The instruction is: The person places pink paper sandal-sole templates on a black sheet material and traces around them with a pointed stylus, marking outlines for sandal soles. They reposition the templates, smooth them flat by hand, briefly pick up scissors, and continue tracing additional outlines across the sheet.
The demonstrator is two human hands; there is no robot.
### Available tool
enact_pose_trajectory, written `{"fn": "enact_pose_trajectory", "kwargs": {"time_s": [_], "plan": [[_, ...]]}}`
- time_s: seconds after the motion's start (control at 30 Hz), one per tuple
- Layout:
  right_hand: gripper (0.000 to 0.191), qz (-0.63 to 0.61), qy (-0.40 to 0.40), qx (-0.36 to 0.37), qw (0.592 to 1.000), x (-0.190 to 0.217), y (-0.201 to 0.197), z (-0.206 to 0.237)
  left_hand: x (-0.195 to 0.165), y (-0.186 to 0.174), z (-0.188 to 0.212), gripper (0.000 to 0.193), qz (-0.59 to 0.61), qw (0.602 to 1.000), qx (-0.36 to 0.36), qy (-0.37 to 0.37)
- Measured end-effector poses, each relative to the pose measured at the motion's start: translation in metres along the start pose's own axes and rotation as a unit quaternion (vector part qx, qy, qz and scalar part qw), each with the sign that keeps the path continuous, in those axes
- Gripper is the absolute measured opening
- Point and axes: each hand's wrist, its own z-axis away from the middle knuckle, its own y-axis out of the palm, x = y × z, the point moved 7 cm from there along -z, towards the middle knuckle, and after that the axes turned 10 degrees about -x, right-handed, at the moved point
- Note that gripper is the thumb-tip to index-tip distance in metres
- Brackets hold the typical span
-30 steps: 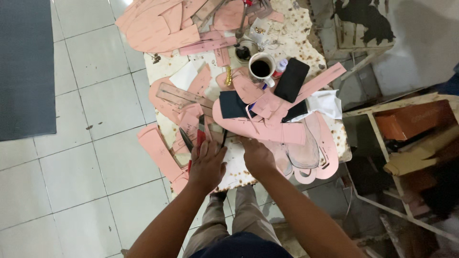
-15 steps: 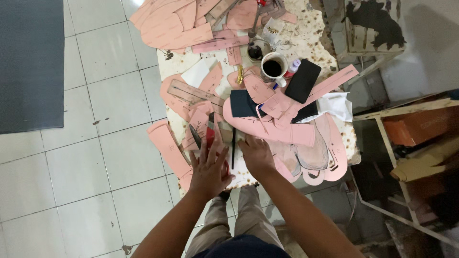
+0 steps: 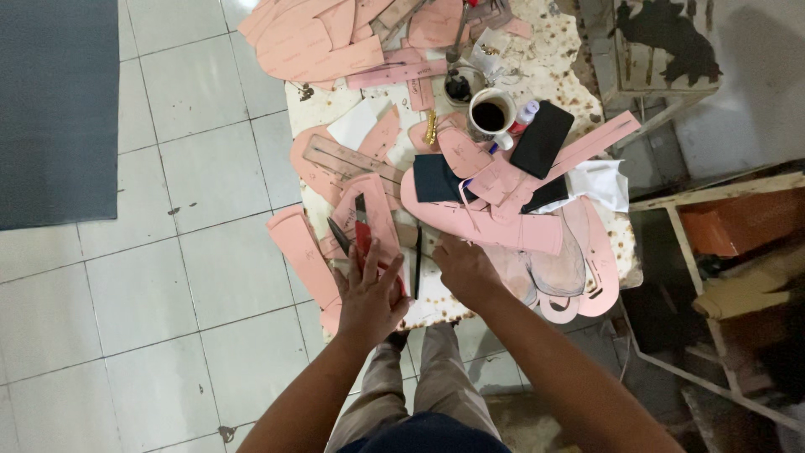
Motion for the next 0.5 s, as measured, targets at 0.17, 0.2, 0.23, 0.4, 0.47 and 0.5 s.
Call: {"fn": "enact_pose_trajectory", "kwargs": {"time_s": [0.17,0.2,0.23,0.4,0.47,0.5], "plan": [[0.055,0.078,0.079,0.007,0.994,-0.023,-0.004,0.013,-0.024,0.004,0.007,0.061,-0.071,0.989,-0.059,0.117],[0.054,0.078,0.090,0.019,0.993,-0.024,-0.004,0.014,-0.026,0.012,0.009,0.061,-0.090,0.988,-0.026,0.126],[0.054,0.078,0.102,0.030,0.991,-0.024,-0.002,0.015,-0.026,0.019,0.011,0.062,-0.109,0.985,0.008,0.136],[0.042,0.011,0.008,-0.065,0.998,0.018,-0.012,0.008,-0.021,0.023,0.010,0.057,-0.059,0.990,0.010,0.130],[0.042,-0.030,0.023,-0.050,0.998,0.032,-0.012,0.011,-0.020,0.022,0.010,0.058,-0.059,0.989,-0.003,0.135],[0.039,-0.048,0.040,-0.067,0.996,0.035,-0.016,0.012,-0.020,0.022,0.011,0.059,-0.062,0.988,-0.008,0.139]]}}
